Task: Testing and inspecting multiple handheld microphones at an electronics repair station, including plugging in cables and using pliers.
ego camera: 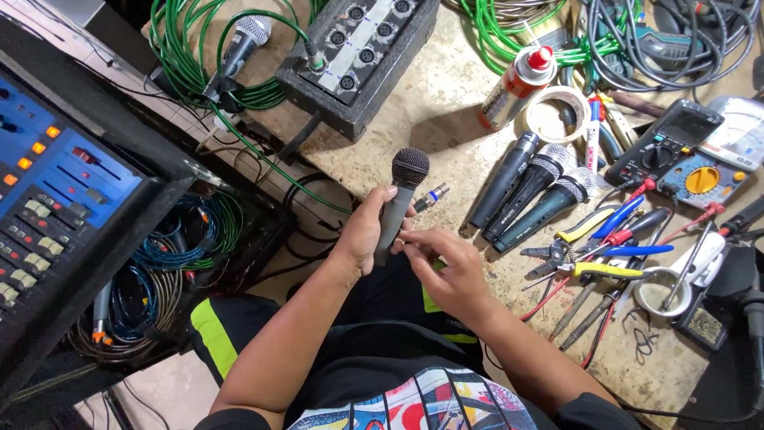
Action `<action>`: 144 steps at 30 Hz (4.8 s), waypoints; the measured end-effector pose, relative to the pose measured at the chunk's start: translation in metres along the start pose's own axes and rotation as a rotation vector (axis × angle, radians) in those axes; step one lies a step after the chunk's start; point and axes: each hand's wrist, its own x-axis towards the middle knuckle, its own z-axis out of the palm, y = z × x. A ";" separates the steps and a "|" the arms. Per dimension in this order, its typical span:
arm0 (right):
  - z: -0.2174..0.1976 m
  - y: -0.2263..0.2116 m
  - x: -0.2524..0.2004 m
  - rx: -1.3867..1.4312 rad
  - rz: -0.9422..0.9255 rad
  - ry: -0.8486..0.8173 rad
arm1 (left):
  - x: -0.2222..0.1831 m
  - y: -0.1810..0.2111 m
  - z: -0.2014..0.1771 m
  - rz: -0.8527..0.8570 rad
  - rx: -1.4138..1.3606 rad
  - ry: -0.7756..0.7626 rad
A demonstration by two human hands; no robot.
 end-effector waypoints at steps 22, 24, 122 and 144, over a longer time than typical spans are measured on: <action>-0.006 0.015 0.010 0.139 0.242 -0.022 | -0.016 -0.009 0.004 -0.153 -0.123 0.040; -0.005 0.016 0.008 0.120 0.235 -0.030 | -0.015 -0.011 0.003 -0.144 -0.104 0.057; -0.220 -0.014 0.084 -0.513 0.433 0.360 | 0.072 0.021 -0.001 1.099 1.412 0.430; -0.376 0.330 0.450 -0.876 0.888 0.288 | 0.112 -0.010 -0.011 0.946 1.346 0.838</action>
